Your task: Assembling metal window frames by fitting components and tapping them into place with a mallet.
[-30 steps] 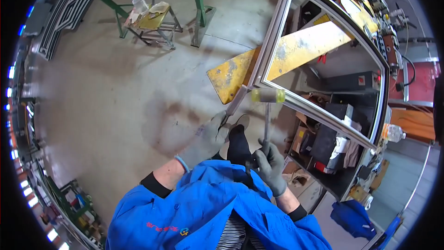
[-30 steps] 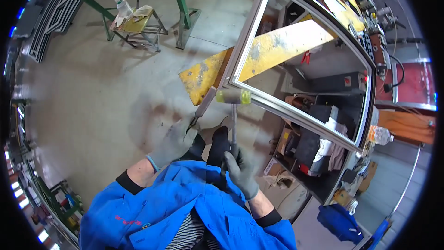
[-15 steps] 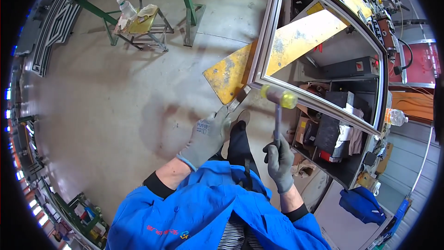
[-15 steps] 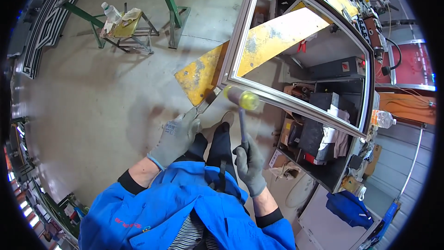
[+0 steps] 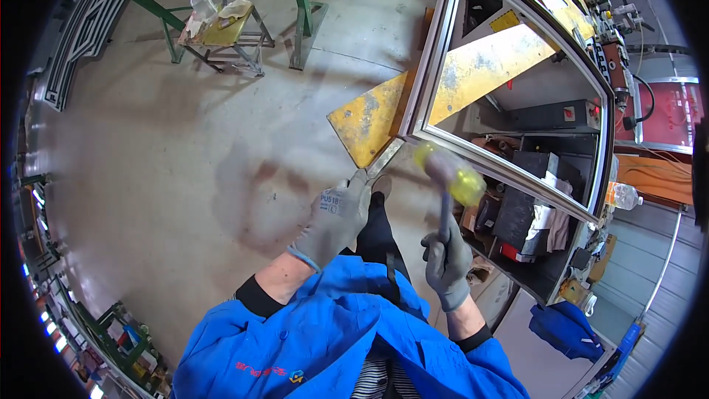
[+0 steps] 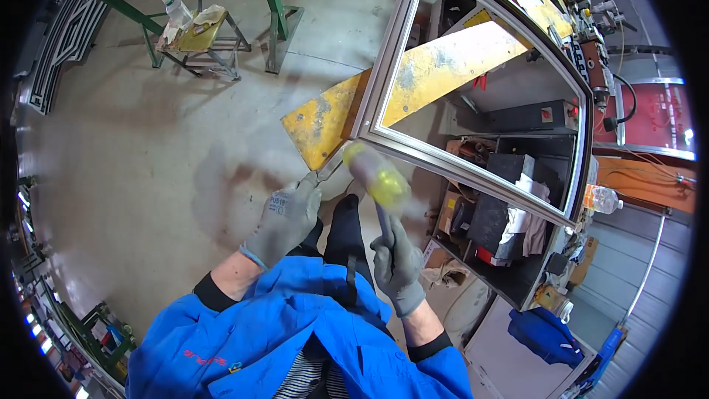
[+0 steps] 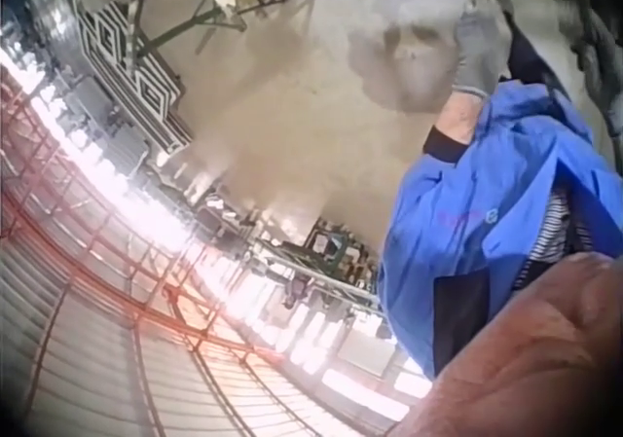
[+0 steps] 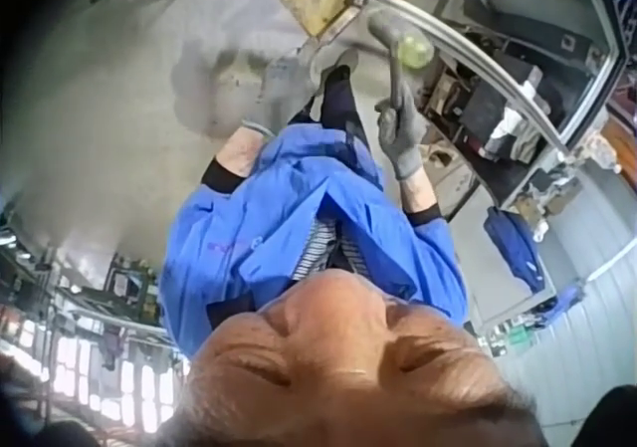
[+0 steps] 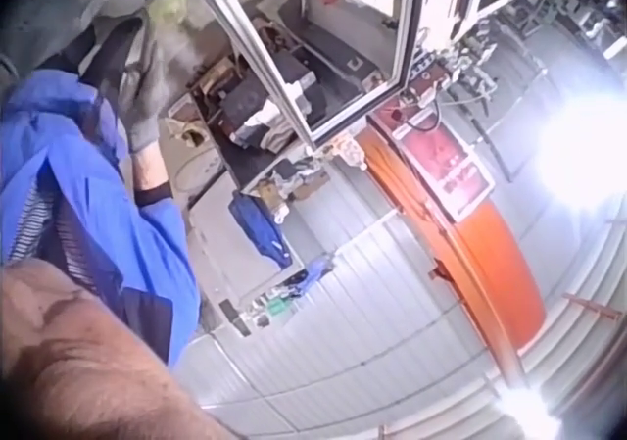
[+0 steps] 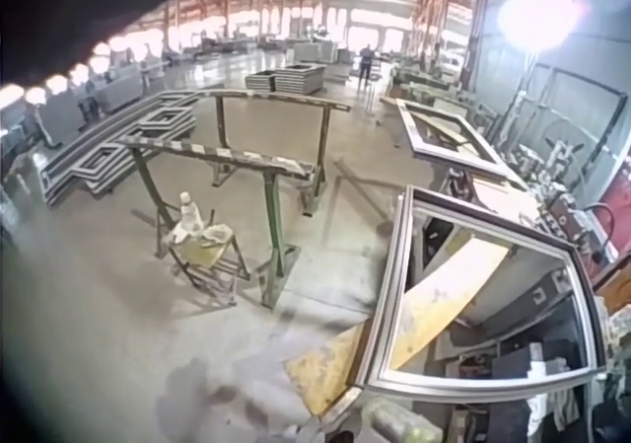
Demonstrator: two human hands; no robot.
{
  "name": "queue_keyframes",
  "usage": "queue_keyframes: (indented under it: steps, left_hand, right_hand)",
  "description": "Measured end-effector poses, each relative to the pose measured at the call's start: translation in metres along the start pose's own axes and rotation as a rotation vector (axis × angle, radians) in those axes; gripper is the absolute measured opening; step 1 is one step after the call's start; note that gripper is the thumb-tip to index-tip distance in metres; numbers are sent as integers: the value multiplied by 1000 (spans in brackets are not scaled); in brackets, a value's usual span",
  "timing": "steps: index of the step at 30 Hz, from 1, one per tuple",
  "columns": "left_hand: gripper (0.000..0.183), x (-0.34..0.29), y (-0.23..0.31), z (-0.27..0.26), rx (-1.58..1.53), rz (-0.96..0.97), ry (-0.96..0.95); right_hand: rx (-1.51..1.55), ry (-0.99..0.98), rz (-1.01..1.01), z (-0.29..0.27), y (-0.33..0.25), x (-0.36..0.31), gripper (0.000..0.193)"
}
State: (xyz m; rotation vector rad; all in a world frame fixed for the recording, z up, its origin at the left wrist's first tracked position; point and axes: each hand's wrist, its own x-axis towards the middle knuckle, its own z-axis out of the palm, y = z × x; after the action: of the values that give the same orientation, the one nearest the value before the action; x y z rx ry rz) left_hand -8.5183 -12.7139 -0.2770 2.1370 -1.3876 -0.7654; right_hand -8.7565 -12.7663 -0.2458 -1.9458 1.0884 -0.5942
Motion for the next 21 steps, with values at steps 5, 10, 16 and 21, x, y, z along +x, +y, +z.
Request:
queue_keyframes:
  steps: [5,10,16,21]
  left_hand:
    - [23,6,-11,14,36,12,35]
    - [20,-10,-22,3,-51,61,39]
    - [27,-39,15,-23,-934,-300,-355]
    - [22,-41,13,1,-1116,-356,-75]
  right_hand:
    - [-94,-194,109,-1,28,15,43]
    - [111,-3,71,-23,-9,5,42]
    - [-27,-217,-54,17,0,-20,57]
    - [13,-484,-102,33,-24,-12,59]
